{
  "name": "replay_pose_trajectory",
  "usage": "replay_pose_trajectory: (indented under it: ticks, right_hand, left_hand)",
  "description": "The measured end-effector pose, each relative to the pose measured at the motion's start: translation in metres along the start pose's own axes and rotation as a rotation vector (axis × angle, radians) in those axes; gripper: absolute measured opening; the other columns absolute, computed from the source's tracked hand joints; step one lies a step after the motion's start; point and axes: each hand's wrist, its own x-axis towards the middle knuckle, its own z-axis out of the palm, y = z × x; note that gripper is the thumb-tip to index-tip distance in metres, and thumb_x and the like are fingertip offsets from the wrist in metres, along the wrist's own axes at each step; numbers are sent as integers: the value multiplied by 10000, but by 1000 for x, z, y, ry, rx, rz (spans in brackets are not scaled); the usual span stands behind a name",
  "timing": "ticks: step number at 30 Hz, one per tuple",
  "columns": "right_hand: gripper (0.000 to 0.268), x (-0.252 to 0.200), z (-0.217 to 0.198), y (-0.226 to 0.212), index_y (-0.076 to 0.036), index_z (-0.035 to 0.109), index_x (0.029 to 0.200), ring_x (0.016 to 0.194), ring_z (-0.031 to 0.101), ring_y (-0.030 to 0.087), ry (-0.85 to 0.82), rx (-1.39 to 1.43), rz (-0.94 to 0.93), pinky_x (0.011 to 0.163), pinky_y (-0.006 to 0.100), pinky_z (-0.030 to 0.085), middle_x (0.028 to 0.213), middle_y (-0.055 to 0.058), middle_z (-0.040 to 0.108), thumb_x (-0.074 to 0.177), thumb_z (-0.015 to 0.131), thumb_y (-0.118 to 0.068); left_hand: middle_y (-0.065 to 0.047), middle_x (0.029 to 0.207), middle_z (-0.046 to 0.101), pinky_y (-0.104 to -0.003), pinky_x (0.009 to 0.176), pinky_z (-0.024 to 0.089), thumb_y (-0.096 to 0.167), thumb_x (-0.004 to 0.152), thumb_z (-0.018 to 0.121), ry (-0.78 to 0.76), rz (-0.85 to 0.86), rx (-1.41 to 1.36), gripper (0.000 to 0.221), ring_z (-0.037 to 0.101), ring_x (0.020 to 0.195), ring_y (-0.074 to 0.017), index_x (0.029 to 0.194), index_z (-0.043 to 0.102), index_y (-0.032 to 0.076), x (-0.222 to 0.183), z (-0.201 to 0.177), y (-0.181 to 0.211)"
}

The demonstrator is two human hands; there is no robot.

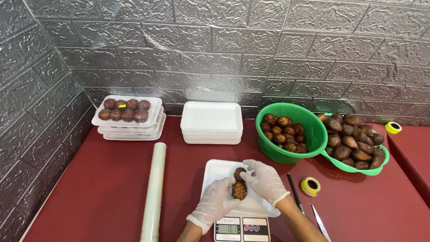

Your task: A person wearing gloves picks snake fruits from a green basket and places them onto a white tray on a digital scale to reach a target weight of 300 grams.

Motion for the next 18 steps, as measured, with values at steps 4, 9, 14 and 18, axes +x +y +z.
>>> replay_pose_trajectory:
  ticks: [4, 9, 14, 18]
  right_hand:
    - [516, -10, -19, 4, -318, 668, 1323, 951, 693, 127, 83, 9, -39, 873, 367, 518, 1121, -90, 769, 884, 528, -550]
    - [231, -3, -70, 31, -139, 820, 1063, 967, 755, 114, 489, 248, -246, 949, 271, 535, 1039, -10, 831, 879, 716, -232]
    - [269, 72, -131, 87, -267, 767, 1151, 931, 663, 137, 466, 95, 115, 861, 350, 540, 1040, -65, 785, 911, 699, -370]
    - [330, 130, -137, 131, -321, 768, 1194, 1155, 696, 247, 396, -152, 223, 982, 453, 563, 1102, -60, 789, 878, 730, -411]
  left_hand:
    - [-10, 1176, 689, -370, 964, 483, 378, 725, 790, 41, 7, 31, 604, 624, 1082, -236, 1271, 599, 204, 1, -5, 3]
    - [77, 1005, 669, -362, 906, 471, 504, 882, 643, 114, -47, 73, 353, 611, 995, -166, 1092, 648, 220, 3, -34, 44]
    - [-35, 887, 689, -453, 859, 496, 404, 946, 619, 203, 222, 96, 297, 666, 883, -283, 1140, 675, 185, 58, -40, 80]
    - [-46, 965, 703, -456, 884, 550, 402, 956, 617, 117, 259, -10, 252, 703, 977, -246, 1126, 685, 229, 117, -29, 103]
